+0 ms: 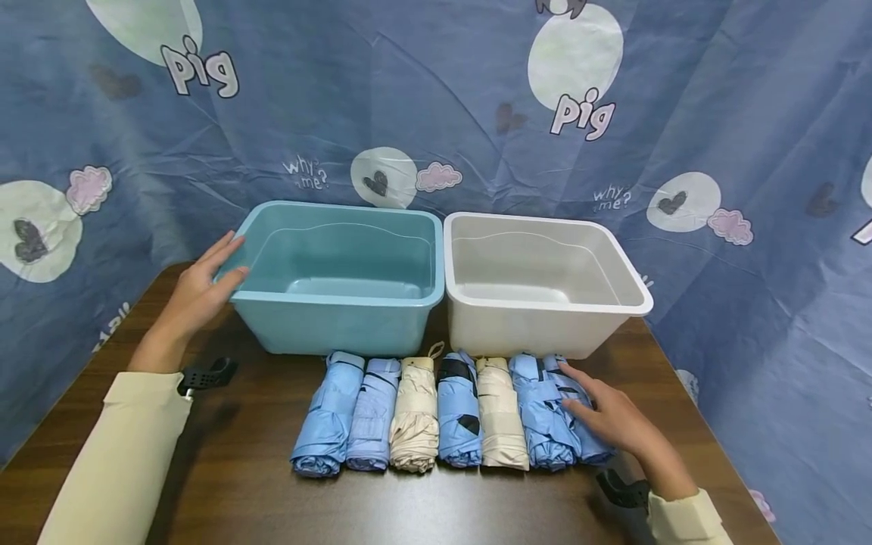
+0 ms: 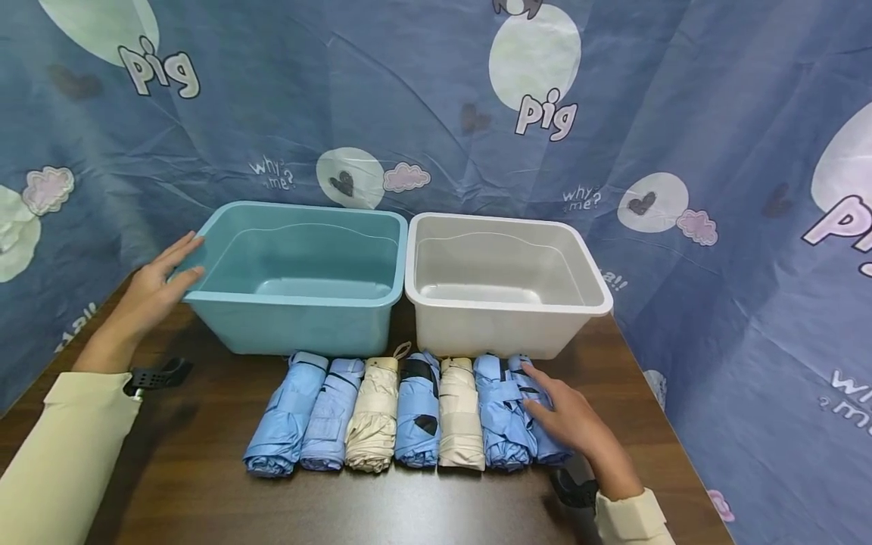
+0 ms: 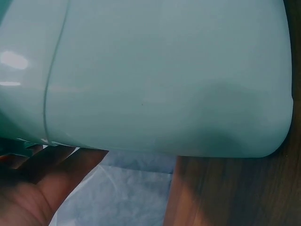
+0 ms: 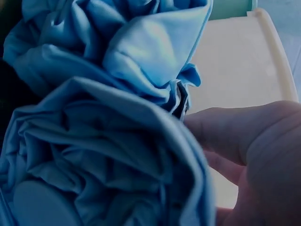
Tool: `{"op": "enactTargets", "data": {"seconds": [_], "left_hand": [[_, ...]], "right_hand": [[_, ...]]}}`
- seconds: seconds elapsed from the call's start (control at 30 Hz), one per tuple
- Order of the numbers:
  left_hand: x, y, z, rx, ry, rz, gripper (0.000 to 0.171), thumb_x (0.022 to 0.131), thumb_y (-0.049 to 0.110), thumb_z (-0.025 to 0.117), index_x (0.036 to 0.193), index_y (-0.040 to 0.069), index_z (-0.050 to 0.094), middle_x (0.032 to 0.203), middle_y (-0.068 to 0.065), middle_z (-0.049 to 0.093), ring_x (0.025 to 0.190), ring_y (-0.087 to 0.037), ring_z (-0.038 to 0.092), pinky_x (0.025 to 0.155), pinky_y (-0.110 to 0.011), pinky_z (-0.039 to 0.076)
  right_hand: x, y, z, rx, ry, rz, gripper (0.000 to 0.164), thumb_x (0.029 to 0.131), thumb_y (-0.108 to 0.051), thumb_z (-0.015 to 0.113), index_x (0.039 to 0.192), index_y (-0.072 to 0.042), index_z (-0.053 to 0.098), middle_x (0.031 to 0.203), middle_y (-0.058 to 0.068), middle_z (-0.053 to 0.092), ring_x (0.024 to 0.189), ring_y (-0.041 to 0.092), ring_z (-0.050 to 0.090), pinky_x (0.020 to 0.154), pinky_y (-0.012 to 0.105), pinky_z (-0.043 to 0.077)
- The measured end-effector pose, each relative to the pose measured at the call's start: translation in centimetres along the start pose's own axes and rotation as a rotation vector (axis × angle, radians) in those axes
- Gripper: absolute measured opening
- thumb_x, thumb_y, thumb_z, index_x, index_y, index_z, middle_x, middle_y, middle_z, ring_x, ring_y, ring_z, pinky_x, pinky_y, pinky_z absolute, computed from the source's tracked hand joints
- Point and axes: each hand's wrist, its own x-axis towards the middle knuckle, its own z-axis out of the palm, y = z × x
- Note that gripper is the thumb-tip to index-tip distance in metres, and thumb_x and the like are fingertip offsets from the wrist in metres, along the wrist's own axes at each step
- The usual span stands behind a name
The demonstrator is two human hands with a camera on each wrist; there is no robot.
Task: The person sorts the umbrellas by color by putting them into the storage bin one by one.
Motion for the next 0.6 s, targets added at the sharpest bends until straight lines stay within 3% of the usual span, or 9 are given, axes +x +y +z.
{"op": "enactTargets", "data": {"seconds": [0.27,0.6], "left_hand": [[0.2,0.4,0.5,-0.006,0.079,0.027,0.056,0.092,0.011,0.041,0.148,0.009,0.039,0.157,-0.007,0.028,0.143,-0.028,0.022,0.111,-0.042,0.021],[0.0,0.4,0.7,-0.032,0.105,-0.002,0.059,0.089,0.004,0.034,0.148,0.010,0.040,0.156,-0.003,0.029,0.144,-0.023,0.021,0.111,-0.037,0.020]], "right_hand": [[0.5,0.4,0.1,-0.007,0.003,-0.047,0.055,0.093,-0.020,0.061,0.145,-0.010,0.045,0.134,0.025,0.053,0.121,0.043,0.051,0.092,0.059,0.041],[1.0,1.1,0.6,0.053,0.037,0.032,0.054,0.089,-0.018,0.062,0.142,-0.016,0.051,0.135,0.023,0.054,0.120,0.041,0.052,0.090,0.058,0.042]]}}
